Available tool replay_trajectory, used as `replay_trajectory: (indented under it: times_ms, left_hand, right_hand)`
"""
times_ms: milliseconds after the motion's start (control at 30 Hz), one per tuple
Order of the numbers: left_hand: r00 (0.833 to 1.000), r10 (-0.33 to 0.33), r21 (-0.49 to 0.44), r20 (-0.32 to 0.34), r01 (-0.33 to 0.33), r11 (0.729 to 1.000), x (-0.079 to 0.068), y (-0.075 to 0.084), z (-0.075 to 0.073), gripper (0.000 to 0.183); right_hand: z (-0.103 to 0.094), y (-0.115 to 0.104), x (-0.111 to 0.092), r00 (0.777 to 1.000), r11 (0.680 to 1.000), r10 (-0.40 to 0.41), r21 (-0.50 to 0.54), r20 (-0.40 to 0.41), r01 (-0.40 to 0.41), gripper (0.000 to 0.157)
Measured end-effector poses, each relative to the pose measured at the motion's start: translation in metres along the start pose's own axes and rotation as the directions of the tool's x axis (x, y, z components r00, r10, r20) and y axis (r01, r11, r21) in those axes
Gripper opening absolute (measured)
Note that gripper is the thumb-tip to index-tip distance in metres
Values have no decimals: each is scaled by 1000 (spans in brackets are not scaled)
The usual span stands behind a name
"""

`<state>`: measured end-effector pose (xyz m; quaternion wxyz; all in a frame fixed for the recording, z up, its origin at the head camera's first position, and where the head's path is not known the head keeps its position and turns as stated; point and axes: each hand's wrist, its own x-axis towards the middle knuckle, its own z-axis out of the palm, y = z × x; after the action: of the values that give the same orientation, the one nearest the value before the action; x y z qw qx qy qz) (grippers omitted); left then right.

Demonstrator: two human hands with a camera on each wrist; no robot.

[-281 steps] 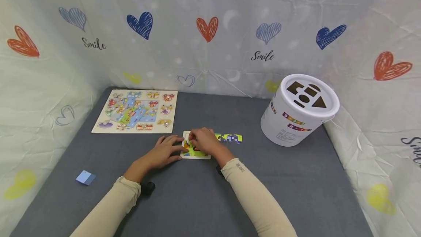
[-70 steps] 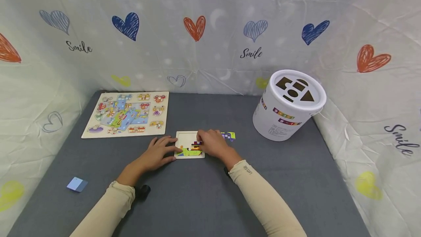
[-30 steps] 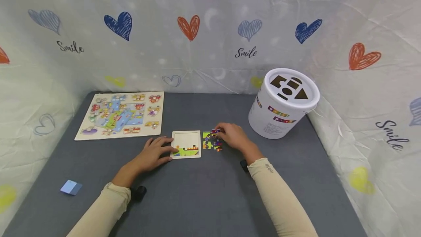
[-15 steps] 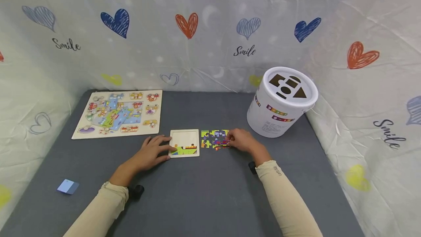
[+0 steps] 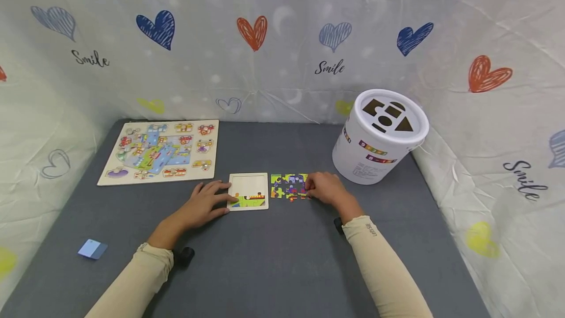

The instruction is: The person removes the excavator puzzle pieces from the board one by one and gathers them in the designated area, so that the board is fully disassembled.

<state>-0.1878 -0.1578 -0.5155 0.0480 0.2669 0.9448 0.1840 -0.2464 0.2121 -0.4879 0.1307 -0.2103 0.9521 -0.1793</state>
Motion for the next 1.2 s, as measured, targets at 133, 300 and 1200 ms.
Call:
replay_trajectory:
  times_ms: [133,300,1200]
  left_hand:
    - [1000,-5,-1,3,5,1000,0,0,0,31]
    - [1000,-2,20,15,2,1000,3,-1,0,32]
    - [999,-44,47,6,43,998,1,0,4,50]
  right_hand:
    - [0,-1,0,1000,1000,-5,-12,-6,5,6]
    - [-1,-7,1,1000,1000,-10,7,-26,10,6]
    - [62,-130,62,924,918,-381,-131,-30,375,24]
